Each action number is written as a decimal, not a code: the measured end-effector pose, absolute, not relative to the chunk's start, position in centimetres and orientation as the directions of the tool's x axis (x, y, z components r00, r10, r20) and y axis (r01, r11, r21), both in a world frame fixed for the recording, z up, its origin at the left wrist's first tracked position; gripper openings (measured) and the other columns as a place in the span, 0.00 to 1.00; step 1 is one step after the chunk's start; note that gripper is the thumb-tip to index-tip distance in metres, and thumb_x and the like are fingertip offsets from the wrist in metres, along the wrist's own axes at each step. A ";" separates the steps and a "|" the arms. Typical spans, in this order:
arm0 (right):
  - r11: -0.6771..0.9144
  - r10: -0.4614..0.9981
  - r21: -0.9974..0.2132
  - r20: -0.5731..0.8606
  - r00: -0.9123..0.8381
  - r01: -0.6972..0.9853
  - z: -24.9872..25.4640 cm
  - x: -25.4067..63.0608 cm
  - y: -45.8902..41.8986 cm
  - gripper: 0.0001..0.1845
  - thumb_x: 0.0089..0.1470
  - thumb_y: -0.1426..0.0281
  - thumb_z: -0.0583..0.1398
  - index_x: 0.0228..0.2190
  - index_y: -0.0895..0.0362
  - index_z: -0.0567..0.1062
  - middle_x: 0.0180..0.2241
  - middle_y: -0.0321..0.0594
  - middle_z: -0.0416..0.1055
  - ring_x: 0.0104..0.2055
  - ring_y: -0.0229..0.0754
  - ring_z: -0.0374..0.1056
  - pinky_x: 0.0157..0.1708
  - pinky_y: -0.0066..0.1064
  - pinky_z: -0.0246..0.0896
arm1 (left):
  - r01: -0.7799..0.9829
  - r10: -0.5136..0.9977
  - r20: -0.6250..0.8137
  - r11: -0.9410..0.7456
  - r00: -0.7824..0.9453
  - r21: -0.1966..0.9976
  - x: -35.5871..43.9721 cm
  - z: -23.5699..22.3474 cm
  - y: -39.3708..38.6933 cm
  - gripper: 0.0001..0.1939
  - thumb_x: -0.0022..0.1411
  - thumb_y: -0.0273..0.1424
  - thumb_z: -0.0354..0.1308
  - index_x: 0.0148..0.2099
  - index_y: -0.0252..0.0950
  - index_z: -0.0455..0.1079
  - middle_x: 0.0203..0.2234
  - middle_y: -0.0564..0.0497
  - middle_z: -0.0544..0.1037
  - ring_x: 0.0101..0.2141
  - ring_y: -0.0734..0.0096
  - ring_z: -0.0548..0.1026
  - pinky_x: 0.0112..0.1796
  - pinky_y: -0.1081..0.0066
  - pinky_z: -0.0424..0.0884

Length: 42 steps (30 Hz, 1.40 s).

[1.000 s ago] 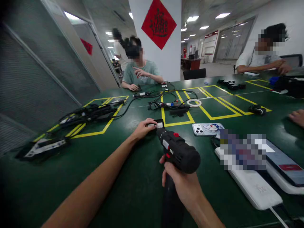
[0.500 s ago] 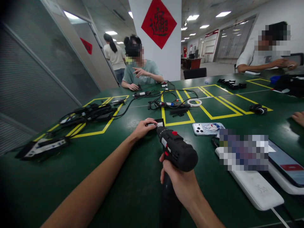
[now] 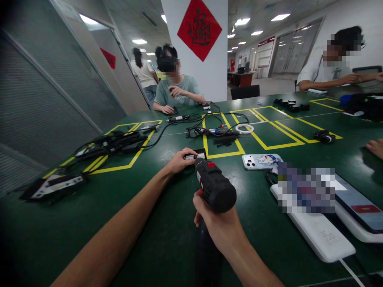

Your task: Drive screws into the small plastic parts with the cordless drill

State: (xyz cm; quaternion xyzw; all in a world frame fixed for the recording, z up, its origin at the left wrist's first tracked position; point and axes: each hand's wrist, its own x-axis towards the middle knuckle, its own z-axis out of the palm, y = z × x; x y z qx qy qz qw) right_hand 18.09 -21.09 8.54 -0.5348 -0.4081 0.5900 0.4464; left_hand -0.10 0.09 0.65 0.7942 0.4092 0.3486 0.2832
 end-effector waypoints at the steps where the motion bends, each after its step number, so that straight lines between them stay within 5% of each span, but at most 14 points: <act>1: -0.272 0.962 -0.957 -0.269 -0.037 -0.103 8.6 18.1 -21.1 0.16 0.45 0.60 0.60 0.32 0.59 0.71 0.15 0.34 0.66 0.19 0.37 0.62 0.24 0.29 0.58 | 0.456 0.844 0.324 -0.511 0.428 0.729 -0.2 0.6 0.2 0.16 0.50 0.37 0.60 0.42 0.38 0.73 0.39 0.49 0.71 0.40 0.66 0.70 0.44 0.67 0.65; 11: -0.352 0.935 -0.896 -0.350 -0.058 -0.271 9.0 18.7 -20.5 0.16 0.46 0.64 0.58 0.36 0.61 0.74 0.14 0.36 0.67 0.18 0.36 0.61 0.21 0.27 0.53 | 0.485 0.853 0.282 -0.489 0.439 0.724 -0.2 1.0 0.2 0.16 0.49 0.35 0.60 0.43 0.38 0.72 0.39 0.50 0.70 0.40 0.66 0.69 0.42 0.68 0.66; 22: -0.383 0.921 -0.837 -0.376 -0.098 -0.390 8.8 18.1 -20.5 0.22 0.38 0.66 0.66 0.39 0.60 0.75 0.24 0.41 0.74 0.27 0.45 0.71 0.29 0.36 0.64 | 0.511 0.865 0.278 -0.476 0.417 0.716 -0.1 1.4 0.0 0.16 0.47 0.33 0.60 0.41 0.38 0.72 0.38 0.50 0.70 0.40 0.66 0.69 0.43 0.67 0.66; 30: -0.380 0.922 -0.850 -0.379 -0.078 -0.365 7.9 17.9 -20.2 0.13 0.41 0.65 0.63 0.28 0.60 0.72 0.14 0.36 0.68 0.18 0.38 0.64 0.22 0.31 0.59 | 0.505 0.858 0.288 -0.489 0.425 0.712 0.0 1.3 0.0 0.15 0.48 0.32 0.60 0.41 0.38 0.72 0.38 0.50 0.71 0.40 0.67 0.69 0.44 0.67 0.65; 42: -0.400 0.914 -0.829 -0.391 -0.105 -0.390 8.4 17.8 -20.1 0.14 0.42 0.65 0.61 0.31 0.62 0.73 0.13 0.38 0.68 0.17 0.39 0.63 0.22 0.30 0.58 | 0.486 0.860 0.287 -0.482 0.422 0.729 -0.1 1.2 0.1 0.15 0.48 0.33 0.60 0.41 0.38 0.72 0.37 0.51 0.69 0.39 0.67 0.69 0.42 0.67 0.66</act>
